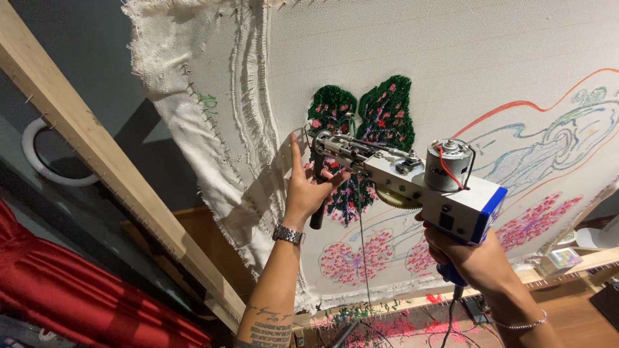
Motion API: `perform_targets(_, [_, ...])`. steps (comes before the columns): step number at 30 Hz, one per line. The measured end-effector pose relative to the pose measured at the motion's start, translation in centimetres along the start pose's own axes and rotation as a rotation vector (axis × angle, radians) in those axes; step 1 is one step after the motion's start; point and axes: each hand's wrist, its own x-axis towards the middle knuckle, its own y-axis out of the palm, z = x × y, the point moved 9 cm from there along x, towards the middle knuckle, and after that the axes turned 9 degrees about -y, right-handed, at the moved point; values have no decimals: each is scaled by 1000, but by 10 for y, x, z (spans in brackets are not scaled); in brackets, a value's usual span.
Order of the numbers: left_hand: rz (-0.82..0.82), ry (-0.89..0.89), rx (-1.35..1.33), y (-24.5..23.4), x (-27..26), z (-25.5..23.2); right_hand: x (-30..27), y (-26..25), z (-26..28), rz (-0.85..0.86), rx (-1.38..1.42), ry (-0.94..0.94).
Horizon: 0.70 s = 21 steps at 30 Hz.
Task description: Use a tufting gun to apply yarn into a canvas stretched on a frame.
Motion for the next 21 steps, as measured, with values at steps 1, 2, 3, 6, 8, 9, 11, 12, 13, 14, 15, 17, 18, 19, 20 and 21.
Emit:
perform_targets(1, [-1, -1, 1, 0, -1, 4, 0, 0, -1, 1, 1, 1])
perform_targets(2, [-9, 11, -15, -1, -2, 7, -1, 3, 1, 23, 18, -21])
perform_targets(3, [-18, 23, -31, -3, -3, 10, -1, 5, 2, 45, 35, -44])
perform_targets(6, [-30, -91, -63, -2, -14, 8, -6, 1, -1, -23, -31, 36])
perform_targets(8, [-19, -136, -105, 3, -18, 25, -7, -2, -1, -6, -20, 39])
perform_targets(9, [-8, -181, -148, 7, -19, 35, -7, -2, -1, 10, -10, 42])
perform_targets(11, [15, -228, -208, 15, -10, 78, -9, -1, 2, 2, -31, 46])
perform_targets(12, [36, -274, -267, 20, -7, 101, -11, -1, 3, -4, -52, 48])
perform_targets(13, [37, -276, -266, 22, -6, 96, -11, 0, 0, -5, -51, 51])
perform_targets(14, [56, -353, -275, 26, -7, 97, -11, 4, -2, 8, 9, 34])
perform_targets(15, [74, -431, -284, 29, -9, 98, -11, 8, -3, 20, 69, 17])
perform_targets(17, [92, -436, -278, 32, -5, 101, -11, 11, -5, 2, 62, 10])
perform_targets(18, [114, -439, -277, 37, -3, 103, -10, 10, -5, -20, 50, 0])
perform_targets(19, [113, -438, -278, 39, -2, 104, -11, 13, -1, -18, 49, -2])
perform_targets(20, [124, -417, -255, 42, -2, 104, -13, 14, 2, -33, 11, -1])
perform_targets(21, [135, -397, -232, 45, -2, 103, -14, 15, 6, -47, -27, -1])
